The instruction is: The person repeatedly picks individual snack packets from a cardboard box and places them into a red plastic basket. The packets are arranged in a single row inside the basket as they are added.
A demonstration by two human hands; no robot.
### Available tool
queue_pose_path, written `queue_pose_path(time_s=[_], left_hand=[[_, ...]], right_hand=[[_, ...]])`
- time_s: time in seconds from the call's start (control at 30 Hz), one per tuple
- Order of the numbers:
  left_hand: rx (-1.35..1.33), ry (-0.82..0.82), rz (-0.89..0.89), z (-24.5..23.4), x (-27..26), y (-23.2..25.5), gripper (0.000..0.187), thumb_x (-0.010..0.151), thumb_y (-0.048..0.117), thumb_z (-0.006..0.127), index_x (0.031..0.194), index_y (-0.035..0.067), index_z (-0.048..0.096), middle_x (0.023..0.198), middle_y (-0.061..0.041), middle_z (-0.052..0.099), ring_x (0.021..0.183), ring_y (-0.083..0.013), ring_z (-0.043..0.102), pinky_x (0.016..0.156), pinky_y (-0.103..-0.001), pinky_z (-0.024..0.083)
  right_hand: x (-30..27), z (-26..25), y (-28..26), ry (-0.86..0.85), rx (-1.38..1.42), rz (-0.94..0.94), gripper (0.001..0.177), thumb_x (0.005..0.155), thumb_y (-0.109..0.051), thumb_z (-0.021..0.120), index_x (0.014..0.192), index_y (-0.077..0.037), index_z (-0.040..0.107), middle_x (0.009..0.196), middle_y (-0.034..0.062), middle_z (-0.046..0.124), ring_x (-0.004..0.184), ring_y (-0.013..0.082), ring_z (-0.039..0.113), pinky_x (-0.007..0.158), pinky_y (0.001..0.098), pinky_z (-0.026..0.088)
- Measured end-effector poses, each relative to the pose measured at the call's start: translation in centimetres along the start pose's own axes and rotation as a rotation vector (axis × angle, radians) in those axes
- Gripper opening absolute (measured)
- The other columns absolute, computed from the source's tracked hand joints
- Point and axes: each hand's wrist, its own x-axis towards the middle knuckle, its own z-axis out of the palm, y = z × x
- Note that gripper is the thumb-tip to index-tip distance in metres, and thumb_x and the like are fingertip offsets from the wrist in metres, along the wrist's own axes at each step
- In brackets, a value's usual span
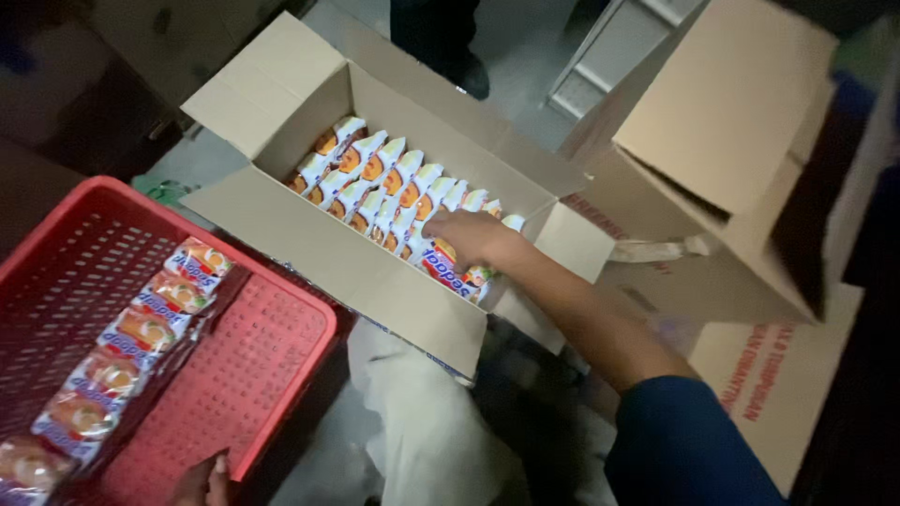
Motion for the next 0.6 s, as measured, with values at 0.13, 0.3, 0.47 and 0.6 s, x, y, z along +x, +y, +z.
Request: queue_pose_path(time_s=[0.13, 0.3, 0.47, 0.6], left_hand=[[-0.11, 0.009, -0.095, -0.4, -0.6, 1.0, 0.036, 0.108, 0.037, 0.054, 0.12, 0.016, 0.081, 0.085, -0.014, 0.074, 0.073, -0.0262, 0.07, 0.07, -0.037, 0.052], [-0.024, 0.007, -0.073, -1.7, -0.3, 2.8, 0.036, 0.105, 0.038, 0.054, 0.12, 0.02, 0.081, 0.102, -0.011, 0.077, 0.084, -0.0241, 0.073, 0.077, -0.035, 0.055], [-0.023, 0.039, -0.102, -3.1, -0.5, 5.9, 0.032, 0.107, 0.036, 0.058, 0.118, 0.019, 0.082, 0.107, -0.009, 0.077, 0.079, -0.0205, 0.073, 0.073, -0.032, 0.056], [0.032, -0.046, -0.127, -4.3, -0.2, 7.3, 0.038, 0.103, 0.045, 0.052, 0.122, 0.027, 0.079, 0.107, -0.007, 0.077, 0.079, -0.0235, 0.076, 0.075, -0.035, 0.057]], right_hand=[[0.1, -2.2, -1.8, -0.128, -0.077, 0.118, 0.085, 0.065, -0.019, 0.095, 0.138, -0.031, 0.053, 0.143, 0.0095, 0.038, 0.122, 0.0359, 0.044, 0.072, 0.0519, 0.05], [0.0, -3.5, -1.2, -0.17, -0.159, 0.105, 0.091, 0.061, -0.032, 0.098, 0.143, -0.035, 0.057, 0.141, 0.0084, 0.04, 0.131, 0.0361, 0.034, 0.095, 0.0584, 0.04], [-1.5, -5.2, -1.2, -0.306, 0.014, 0.231, 0.072, 0.072, -0.022, 0.09, 0.134, -0.032, 0.056, 0.113, 0.0055, 0.063, 0.093, 0.0222, 0.063, 0.069, 0.037, 0.047], [-2.5, -6.1, -0.6, -0.185, -0.024, 0.208, 0.068, 0.078, -0.029, 0.087, 0.14, -0.029, 0.059, 0.119, 0.0065, 0.064, 0.105, 0.0263, 0.064, 0.076, 0.0398, 0.049]])
